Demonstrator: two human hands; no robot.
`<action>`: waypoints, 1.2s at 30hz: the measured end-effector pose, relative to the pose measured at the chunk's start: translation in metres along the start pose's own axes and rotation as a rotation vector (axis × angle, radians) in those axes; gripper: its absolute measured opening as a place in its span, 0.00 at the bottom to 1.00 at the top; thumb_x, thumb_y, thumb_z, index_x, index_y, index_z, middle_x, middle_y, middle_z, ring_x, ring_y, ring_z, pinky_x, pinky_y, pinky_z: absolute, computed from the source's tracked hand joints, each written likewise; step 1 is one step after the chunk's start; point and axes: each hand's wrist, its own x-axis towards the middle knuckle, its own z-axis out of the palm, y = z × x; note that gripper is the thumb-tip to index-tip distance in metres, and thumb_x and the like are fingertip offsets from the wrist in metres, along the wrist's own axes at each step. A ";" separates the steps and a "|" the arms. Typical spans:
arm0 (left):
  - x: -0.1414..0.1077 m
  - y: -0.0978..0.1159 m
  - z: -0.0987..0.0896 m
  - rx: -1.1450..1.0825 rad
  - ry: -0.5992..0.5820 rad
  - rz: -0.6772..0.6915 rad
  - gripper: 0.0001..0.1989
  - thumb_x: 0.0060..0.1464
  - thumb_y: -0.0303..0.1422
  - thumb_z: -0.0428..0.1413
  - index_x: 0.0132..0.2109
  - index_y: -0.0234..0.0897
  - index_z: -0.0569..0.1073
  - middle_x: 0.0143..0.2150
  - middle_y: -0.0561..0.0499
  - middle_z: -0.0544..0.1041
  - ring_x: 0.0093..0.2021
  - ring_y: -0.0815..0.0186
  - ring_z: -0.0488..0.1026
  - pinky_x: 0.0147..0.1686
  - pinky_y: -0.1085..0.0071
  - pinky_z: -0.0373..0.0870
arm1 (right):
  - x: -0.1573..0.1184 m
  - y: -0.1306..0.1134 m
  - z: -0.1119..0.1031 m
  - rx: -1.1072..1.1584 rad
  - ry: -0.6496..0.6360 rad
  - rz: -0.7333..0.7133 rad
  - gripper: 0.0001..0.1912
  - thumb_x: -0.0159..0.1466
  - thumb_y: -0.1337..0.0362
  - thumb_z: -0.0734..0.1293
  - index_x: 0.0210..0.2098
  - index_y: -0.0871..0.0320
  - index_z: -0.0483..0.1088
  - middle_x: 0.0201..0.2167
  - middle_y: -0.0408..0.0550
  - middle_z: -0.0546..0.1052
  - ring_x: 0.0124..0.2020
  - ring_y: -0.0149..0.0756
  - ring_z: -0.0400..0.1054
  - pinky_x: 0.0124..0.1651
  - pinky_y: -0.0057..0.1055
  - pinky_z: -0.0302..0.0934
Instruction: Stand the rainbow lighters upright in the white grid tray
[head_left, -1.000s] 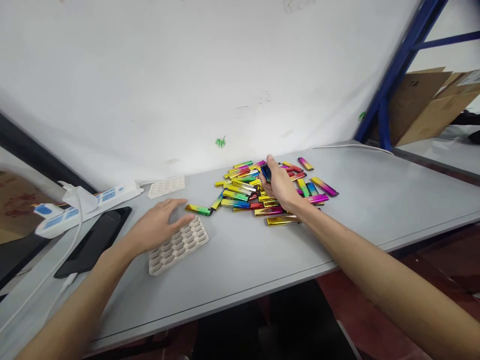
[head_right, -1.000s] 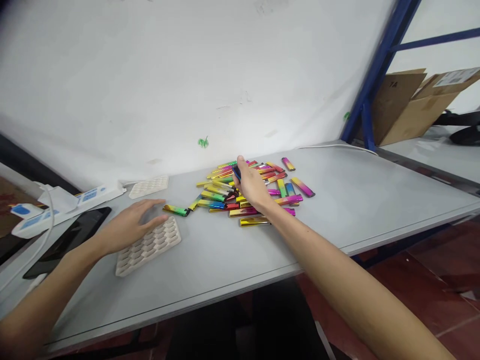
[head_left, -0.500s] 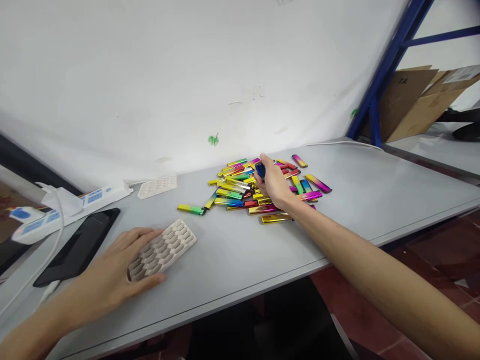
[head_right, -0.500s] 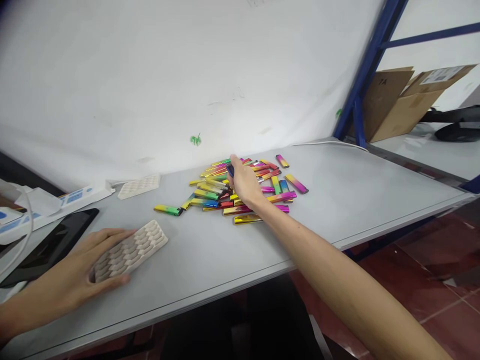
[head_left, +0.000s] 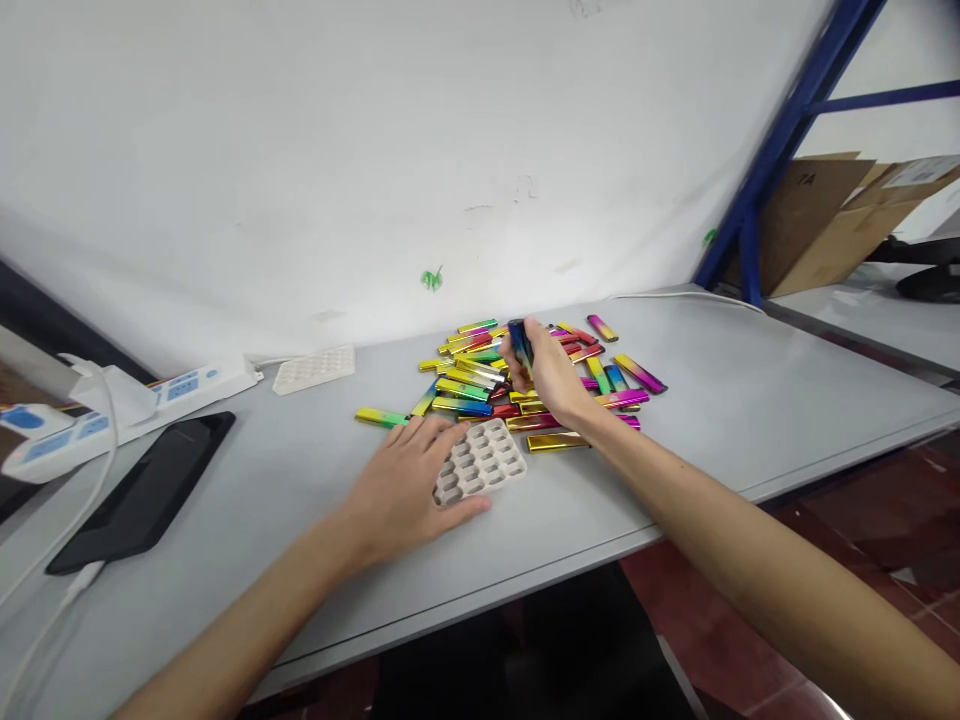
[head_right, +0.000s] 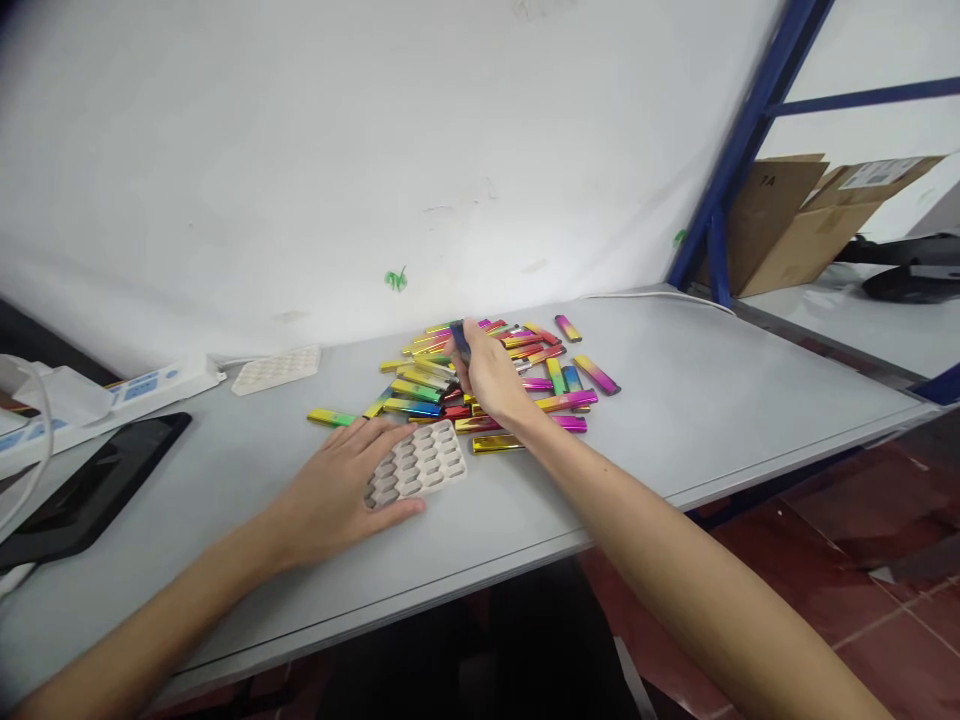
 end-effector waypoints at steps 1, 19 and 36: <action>0.000 -0.003 0.000 -0.009 -0.002 0.013 0.38 0.56 0.56 0.56 0.66 0.40 0.63 0.62 0.40 0.70 0.61 0.47 0.67 0.61 0.48 0.63 | -0.001 -0.003 0.001 -0.011 0.010 -0.023 0.26 0.71 0.42 0.52 0.33 0.55 0.67 0.21 0.40 0.65 0.23 0.32 0.60 0.31 0.31 0.58; -0.024 -0.038 -0.004 -0.233 0.021 -0.040 0.28 0.51 0.52 0.60 0.52 0.39 0.67 0.51 0.45 0.71 0.53 0.49 0.67 0.54 0.53 0.64 | -0.019 -0.015 0.057 -0.550 -0.447 -0.363 0.12 0.67 0.60 0.70 0.49 0.54 0.71 0.41 0.47 0.79 0.40 0.39 0.72 0.46 0.36 0.64; -0.032 -0.041 -0.010 -0.262 -0.016 -0.084 0.34 0.45 0.61 0.62 0.49 0.40 0.69 0.50 0.44 0.73 0.52 0.48 0.67 0.54 0.53 0.65 | -0.009 -0.009 0.018 -1.187 -0.350 -0.361 0.11 0.60 0.54 0.73 0.35 0.55 0.75 0.37 0.52 0.75 0.44 0.50 0.64 0.47 0.44 0.58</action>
